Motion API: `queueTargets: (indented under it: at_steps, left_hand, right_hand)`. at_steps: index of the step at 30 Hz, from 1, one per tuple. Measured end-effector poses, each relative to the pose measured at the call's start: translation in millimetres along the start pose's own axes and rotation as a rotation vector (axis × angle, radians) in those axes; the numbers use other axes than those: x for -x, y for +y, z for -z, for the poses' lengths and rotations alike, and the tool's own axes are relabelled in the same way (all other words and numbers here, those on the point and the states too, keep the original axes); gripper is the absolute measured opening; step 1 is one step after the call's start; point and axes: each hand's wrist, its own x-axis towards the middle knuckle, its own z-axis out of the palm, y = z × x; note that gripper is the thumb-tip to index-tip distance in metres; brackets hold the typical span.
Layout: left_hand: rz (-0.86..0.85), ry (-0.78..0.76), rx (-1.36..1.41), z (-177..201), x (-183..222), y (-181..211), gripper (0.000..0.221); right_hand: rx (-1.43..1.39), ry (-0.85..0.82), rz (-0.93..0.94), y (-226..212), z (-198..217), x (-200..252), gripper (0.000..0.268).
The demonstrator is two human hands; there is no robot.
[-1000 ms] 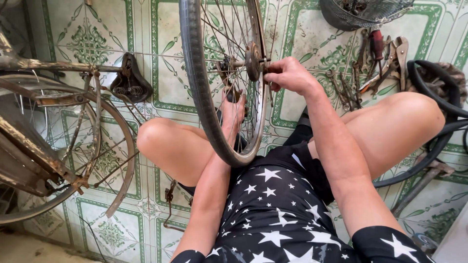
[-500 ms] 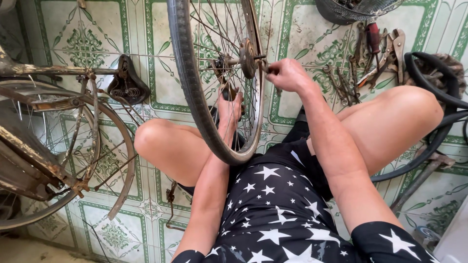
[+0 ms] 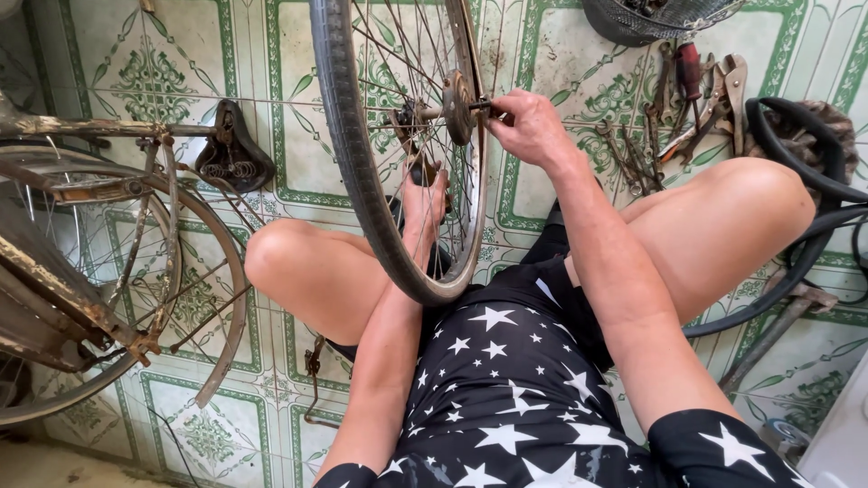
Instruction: The person sits on the floor and repairs a bicycle wheel by hand, rotating the axle and tightening the hub components. They then turn the wheel over and continue to tighten the axle components on the opposite side.
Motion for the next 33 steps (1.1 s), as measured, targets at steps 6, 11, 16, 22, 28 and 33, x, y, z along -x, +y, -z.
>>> queueTargets:
  at_steps: [6, 11, 16, 22, 28, 33]
  left_hand:
    - [0.014, -0.025, -0.001, 1.0, 2.0, 1.5, 0.032]
    - [0.015, -0.021, -0.043, 0.6, 4.7, 7.9, 0.033]
    - [-0.009, -0.007, -0.105, 3.4, 3.0, 2.5, 0.035]
    - [0.014, -0.010, -0.029, 2.7, -0.2, -2.4, 0.038]
    - [0.026, 0.023, -0.066, 2.6, -2.1, -2.0, 0.034]
    - [0.063, 0.006, -0.016, 6.3, -4.8, -11.3, 0.032]
  right_hand:
    - [0.012, 0.006, 0.021, 1.4, -2.1, -2.1, 0.021]
    - [-0.006, 0.038, 0.065, -0.4, -4.5, -4.3, 0.022]
    - [-0.075, -0.119, -0.120, -13.6, 6.1, -1.3, 0.021]
    - [-0.054, -0.154, -0.148, -20.1, 13.1, 1.1, 0.025]
    - [-0.360, -0.270, -0.292, -26.4, 18.6, 1.0, 0.027]
    - [-0.507, -0.353, -0.383, -26.1, 20.0, 0.4, 0.023]
